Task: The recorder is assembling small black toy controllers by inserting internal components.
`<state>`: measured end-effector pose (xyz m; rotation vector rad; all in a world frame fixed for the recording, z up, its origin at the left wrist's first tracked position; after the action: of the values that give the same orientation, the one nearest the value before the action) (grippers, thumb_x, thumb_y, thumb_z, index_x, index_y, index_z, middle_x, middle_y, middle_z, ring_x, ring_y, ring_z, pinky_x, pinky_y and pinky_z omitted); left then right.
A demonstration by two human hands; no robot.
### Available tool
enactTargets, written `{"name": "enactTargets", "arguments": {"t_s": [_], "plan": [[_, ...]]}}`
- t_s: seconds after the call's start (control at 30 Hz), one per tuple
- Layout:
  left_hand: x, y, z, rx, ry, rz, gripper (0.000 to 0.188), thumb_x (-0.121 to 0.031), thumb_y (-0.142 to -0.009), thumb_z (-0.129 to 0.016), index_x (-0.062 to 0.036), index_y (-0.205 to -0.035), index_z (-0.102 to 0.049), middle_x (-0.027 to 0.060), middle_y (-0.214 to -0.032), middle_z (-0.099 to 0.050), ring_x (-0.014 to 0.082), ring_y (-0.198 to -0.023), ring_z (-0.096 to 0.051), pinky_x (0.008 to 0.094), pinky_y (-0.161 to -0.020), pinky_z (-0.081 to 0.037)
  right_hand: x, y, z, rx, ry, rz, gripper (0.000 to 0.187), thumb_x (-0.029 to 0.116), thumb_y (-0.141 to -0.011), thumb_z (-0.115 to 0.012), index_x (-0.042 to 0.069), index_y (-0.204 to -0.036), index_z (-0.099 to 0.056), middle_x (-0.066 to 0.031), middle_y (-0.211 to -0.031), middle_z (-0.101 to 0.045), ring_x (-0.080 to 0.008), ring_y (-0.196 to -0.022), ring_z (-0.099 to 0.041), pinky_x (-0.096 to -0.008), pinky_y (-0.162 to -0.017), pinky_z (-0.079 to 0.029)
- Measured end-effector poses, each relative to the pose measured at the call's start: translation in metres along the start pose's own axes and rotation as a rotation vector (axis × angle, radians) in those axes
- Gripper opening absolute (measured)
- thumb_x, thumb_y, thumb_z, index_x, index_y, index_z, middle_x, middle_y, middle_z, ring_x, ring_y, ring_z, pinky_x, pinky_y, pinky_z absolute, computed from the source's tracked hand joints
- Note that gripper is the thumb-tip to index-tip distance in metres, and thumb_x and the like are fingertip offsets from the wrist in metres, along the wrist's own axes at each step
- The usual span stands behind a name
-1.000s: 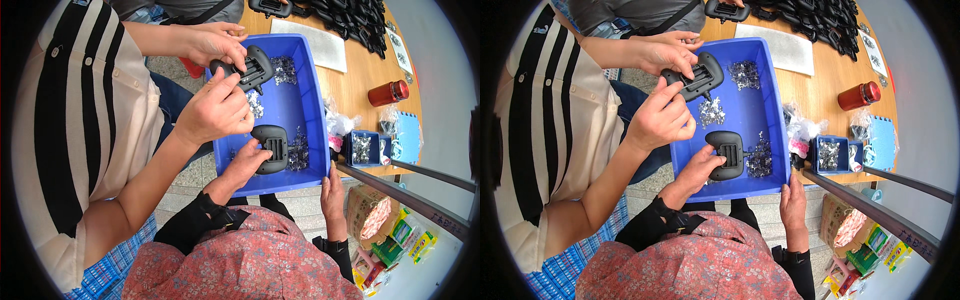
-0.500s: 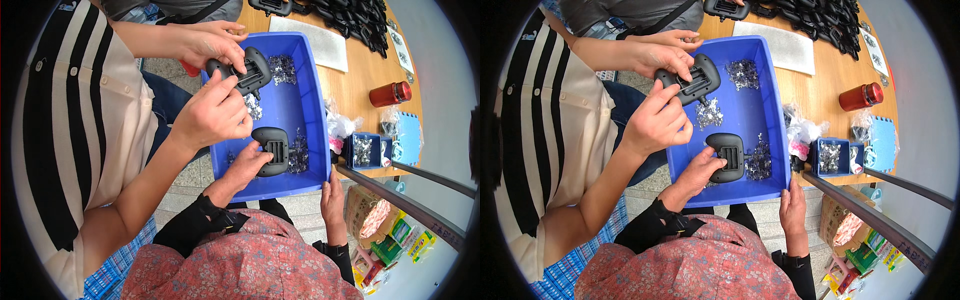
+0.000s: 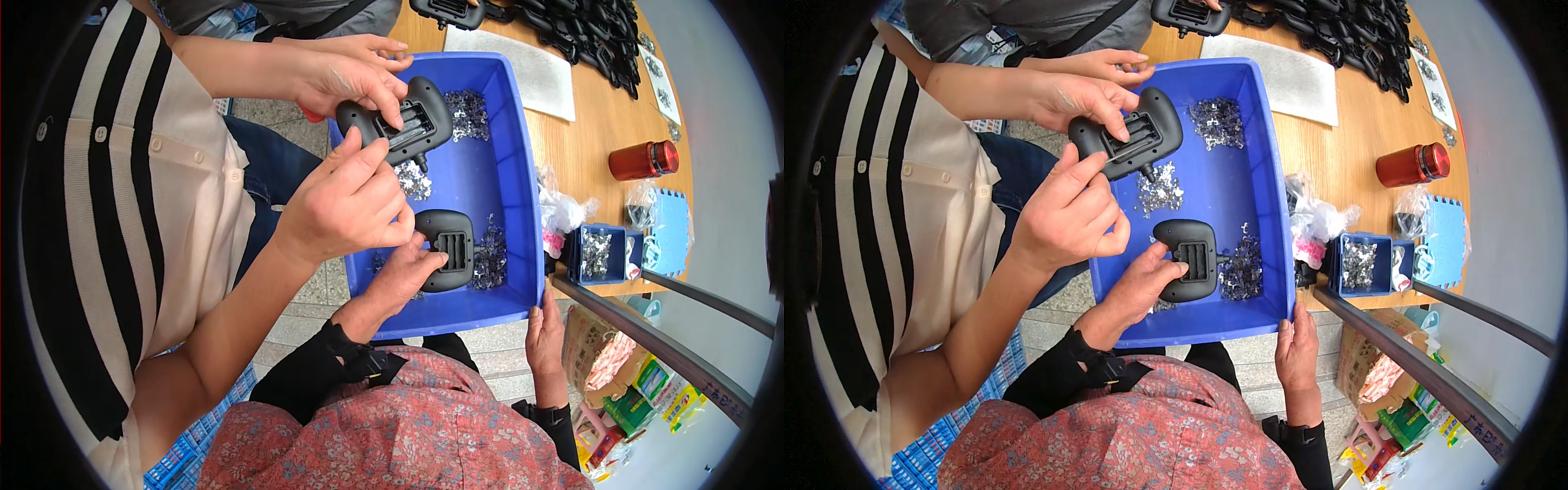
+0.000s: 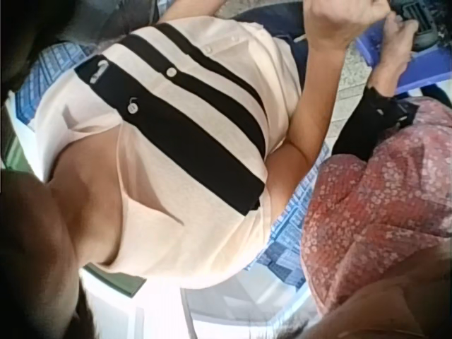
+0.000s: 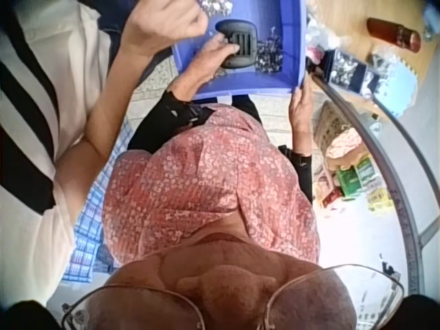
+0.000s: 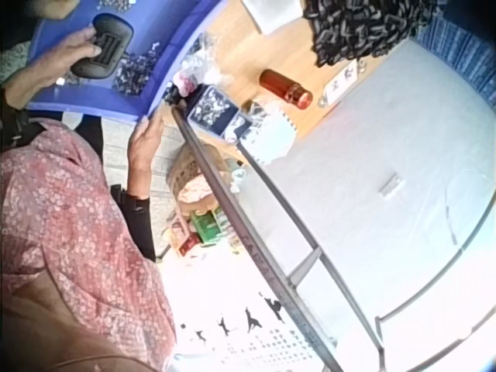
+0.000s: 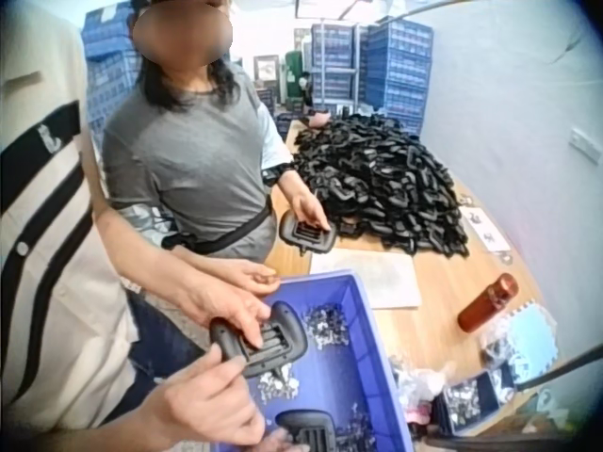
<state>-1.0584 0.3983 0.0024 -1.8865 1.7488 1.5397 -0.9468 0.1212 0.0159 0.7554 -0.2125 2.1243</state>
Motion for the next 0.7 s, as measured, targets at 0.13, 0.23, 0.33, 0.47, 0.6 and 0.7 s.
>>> {"name": "enactTargets", "arguments": {"t_s": [0.13, 0.23, 0.33, 0.47, 0.6, 0.7], "plan": [[0.0033, -0.0019, 0.0027, -0.012, -0.018, -0.006, 0.034, -0.005, -0.089, -0.06, -0.0011, -0.12, -0.049, 0.0043, -0.103, -0.06, 0.0097, -0.087, -0.061, 0.025, -0.073, -0.052, 0.0002, -0.0013, 0.0002, -0.001, -0.01, 0.009, 0.043, 0.019, -0.101, -0.05, -0.009, -0.135, -0.046, -0.0282, -0.111, -0.058, -0.0436, -0.1, -0.058, -0.0473, -0.088, -0.048], [0.0023, -0.001, 0.0024, -0.008, -0.006, 0.004, 0.034, -0.004, -0.089, -0.06, -0.0005, -0.12, -0.048, 0.0042, -0.104, -0.058, 0.0097, -0.09, -0.061, 0.0251, -0.073, -0.052, -0.0014, -0.0009, -0.0009, -0.014, -0.015, 0.024, 0.044, 0.019, -0.101, -0.049, -0.008, -0.136, -0.045, -0.028, -0.109, -0.058, -0.0437, -0.099, -0.058, -0.0477, -0.087, -0.048], [0.0004, 0.0, 0.0011, -0.002, 0.006, 0.016, 0.034, -0.004, -0.089, -0.06, -0.0006, -0.121, -0.048, 0.0043, -0.104, -0.058, 0.0098, -0.09, -0.061, 0.0253, -0.074, -0.052, 0.0023, -0.0022, 0.0015, -0.006, -0.018, 0.014, 0.044, 0.019, -0.102, -0.049, -0.008, -0.136, -0.045, -0.0278, -0.109, -0.058, -0.0437, -0.098, -0.058, -0.0481, -0.087, -0.047], [0.0001, 0.0006, 0.0009, -0.001, -0.005, 0.022, 0.035, -0.005, -0.09, -0.06, -0.0008, -0.123, -0.048, 0.0051, -0.102, -0.061, 0.0101, -0.087, -0.062, 0.0249, -0.073, -0.052, -0.0022, -0.0006, -0.0003, -0.014, 0.003, 0.025, 0.044, 0.019, -0.102, -0.049, -0.008, -0.137, -0.045, -0.0276, -0.109, -0.058, -0.0435, -0.098, -0.058, -0.0481, -0.087, -0.047], [0.0028, 0.0027, 0.0027, -0.014, -0.001, 0.039, 0.036, -0.007, -0.091, -0.06, -0.0005, -0.125, -0.048, 0.008, -0.1, -0.066, 0.011, -0.085, -0.064, 0.0251, -0.073, -0.052, 0.0019, -0.0016, 0.001, 0.005, -0.007, 0.011, 0.044, 0.018, -0.101, -0.049, -0.008, -0.136, -0.045, -0.0276, -0.109, -0.058, -0.0435, -0.099, -0.058, -0.0477, -0.087, -0.047], [0.0001, 0.0036, -0.001, -0.001, 0.029, 0.008, 0.037, -0.008, -0.092, -0.059, -0.0002, -0.126, -0.048, 0.0098, -0.1, -0.068, 0.0115, -0.086, -0.065, 0.0259, -0.073, -0.052, 0.0004, -0.0026, 0.0007, -0.011, -0.007, 0.028, 0.044, 0.018, -0.101, -0.05, -0.008, -0.136, -0.045, -0.0277, -0.11, -0.059, -0.0434, -0.1, -0.058, -0.0474, -0.088, -0.047]]}}
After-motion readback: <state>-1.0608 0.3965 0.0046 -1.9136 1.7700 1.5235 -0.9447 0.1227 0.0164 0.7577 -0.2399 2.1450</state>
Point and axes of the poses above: each hand's wrist, its own y-axis away from the middle knuckle, its own z-axis out of the back of the hand, x = y × z, the point moved 2 cm from there along -y, towards the middle knuckle
